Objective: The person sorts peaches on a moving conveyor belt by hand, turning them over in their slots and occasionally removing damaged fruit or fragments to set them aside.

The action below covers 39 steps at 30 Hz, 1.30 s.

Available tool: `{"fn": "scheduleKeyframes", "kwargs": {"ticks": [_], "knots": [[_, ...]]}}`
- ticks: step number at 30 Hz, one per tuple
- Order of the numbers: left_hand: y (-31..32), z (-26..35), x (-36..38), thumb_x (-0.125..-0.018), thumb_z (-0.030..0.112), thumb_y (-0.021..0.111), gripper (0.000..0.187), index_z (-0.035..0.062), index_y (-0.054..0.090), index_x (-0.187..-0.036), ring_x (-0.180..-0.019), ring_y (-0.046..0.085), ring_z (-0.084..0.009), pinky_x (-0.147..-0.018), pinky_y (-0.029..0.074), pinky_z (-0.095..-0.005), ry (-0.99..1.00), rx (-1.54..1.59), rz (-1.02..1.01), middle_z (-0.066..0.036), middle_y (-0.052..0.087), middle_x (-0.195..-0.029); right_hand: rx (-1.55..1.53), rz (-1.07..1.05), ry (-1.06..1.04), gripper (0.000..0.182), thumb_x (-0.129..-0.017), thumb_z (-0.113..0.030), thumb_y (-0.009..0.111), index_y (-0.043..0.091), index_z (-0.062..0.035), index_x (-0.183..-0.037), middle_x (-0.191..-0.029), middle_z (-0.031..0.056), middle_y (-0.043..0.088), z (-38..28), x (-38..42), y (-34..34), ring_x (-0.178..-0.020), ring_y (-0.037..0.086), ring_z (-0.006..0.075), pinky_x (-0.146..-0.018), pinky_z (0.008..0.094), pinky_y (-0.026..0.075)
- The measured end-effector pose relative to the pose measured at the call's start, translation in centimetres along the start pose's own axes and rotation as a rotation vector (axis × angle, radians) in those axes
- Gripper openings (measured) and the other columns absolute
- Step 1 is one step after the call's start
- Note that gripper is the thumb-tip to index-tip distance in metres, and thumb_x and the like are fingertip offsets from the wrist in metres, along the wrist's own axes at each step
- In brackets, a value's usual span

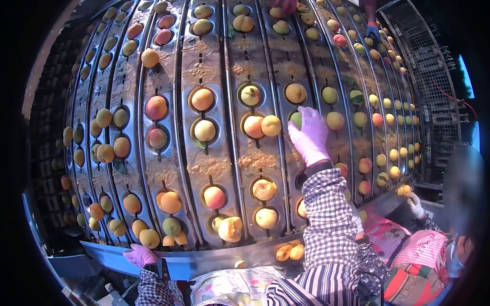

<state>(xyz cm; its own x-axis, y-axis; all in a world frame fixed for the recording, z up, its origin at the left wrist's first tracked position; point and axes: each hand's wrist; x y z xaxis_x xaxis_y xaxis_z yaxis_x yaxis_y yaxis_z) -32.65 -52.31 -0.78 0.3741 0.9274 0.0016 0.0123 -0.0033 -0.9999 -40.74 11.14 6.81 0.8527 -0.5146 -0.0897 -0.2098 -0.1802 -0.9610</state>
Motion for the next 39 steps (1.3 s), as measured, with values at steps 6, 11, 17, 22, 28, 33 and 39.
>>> {"fn": "scheduleKeyframes", "kwargs": {"ticks": [6,11,17,22,28,33,39], "knots": [[-0.6,0.6,0.9,-0.102,0.044,0.043,0.070,-0.0019,0.032,-0.154,-0.144,0.040,-0.0358,-0.118,0.032,-0.0460,-0.004,0.085,0.033,-0.022,0.041,-0.156,-0.214,-0.230,-0.228,0.062,-0.081,-0.020,0.076,0.053,-0.0076,-0.137,-0.126,0.0166,0.061,-4.7,0.3,0.4,-0.121,0.058,0.0360,-0.103,0.0430,0.049],[-0.2,0.5,0.6,-0.102,0.045,0.043,0.071,-0.0019,0.031,-0.154,-0.144,0.039,-0.0358,-0.118,0.033,-0.0457,-0.004,0.056,0.029,-0.022,0.040,-0.156,-0.654,-0.341,-0.097,0.058,-0.089,-0.017,0.071,0.050,-0.0036,-0.141,-0.129,0.0131,0.061,-4.1,1.3,-1.5,-0.118,0.061,0.0226,-0.102,0.0356,0.049],[-0.3,0.6,0.6,-0.101,0.046,0.045,0.071,0.0005,0.032,-0.154,-0.141,0.042,-0.0375,-0.116,0.035,-0.0464,0.008,0.047,0.035,-0.023,0.043,-0.153,-1.605,-0.531,0.308,0.059,-0.096,-0.031,0.066,0.046,-0.0064,-0.145,-0.131,0.0102,0.059,-0.7,6.8,-2.1,-0.111,0.064,0.0221,-0.087,0.0361,0.056],[-1.0,0.8,0.5,-0.098,0.049,0.047,0.074,-0.0005,0.034,-0.152,-0.135,0.048,-0.0397,-0.111,0.038,-0.0476,0.024,0.058,-0.002,-0.024,0.047,-0.149,-1.943,-0.499,0.460,0.050,-0.098,-0.028,0.064,0.050,-0.0080,-0.142,-0.127,0.0114,0.062,1.3,11.0,-3.8,-0.111,0.064,0.0247,-0.085,0.0362,0.055],[-0.4,0.8,0.5,-0.097,0.049,0.047,0.073,-0.0001,0.034,-0.150,-0.132,0.049,-0.0415,-0.109,0.039,-0.0503,0.041,0.086,0.077,-0.025,0.048,-0.146,-1.782,-0.357,0.446,0.066,-0.092,-0.019,0.072,0.040,-0.0077,-0.148,-0.126,0.0106,0.062,2.0,13.4,-5.7,-0.108,0.065,0.0251,-0.086,0.0356,0.056],[-1.1,1.3,1.0,-0.097,0.049,0.047,0.073,0.0009,0.033,-0.150,-0.134,0.047,-0.0416,-0.109,0.038,-0.0501,0.006,0.090,0.002,-0.026,0.045,-0.147,-1.663,-0.387,0.432,0.063,-0.094,-0.036,0.071,0.047,-0.0070,-0.145,-0.127,0.0128,0.063,2.2,14.9,-5.2,-0.105,0.066,0.0245,-0.084,0.0363,0.054],[-2.1,2.0,1.8,-0.098,0.047,0.046,0.074,-0.0009,0.029,-0.151,-0.137,0.043,-0.0415,-0.113,0.036,-0.0495,-0.006,0.116,-0.012,-0.026,0.042,-0.150,-2.088,-0.364,0.522,0.061,-0.096,-0.042,0.065,0.052,-0.0017,-0.140,-0.132,0.0197,0.062,-0.2,18.3,-5.8,-0.116,0.065,0.0332,-0.089,0.0462,0.058]]}}
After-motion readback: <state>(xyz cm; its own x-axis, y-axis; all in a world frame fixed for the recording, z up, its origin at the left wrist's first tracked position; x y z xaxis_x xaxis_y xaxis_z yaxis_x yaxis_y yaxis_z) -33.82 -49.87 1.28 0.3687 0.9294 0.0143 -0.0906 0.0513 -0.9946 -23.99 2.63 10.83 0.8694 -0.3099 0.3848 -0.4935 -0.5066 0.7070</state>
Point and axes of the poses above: each hand's wrist, its own x-axis away from the middle knuckle, its own y-axis out of the palm, z = x × y
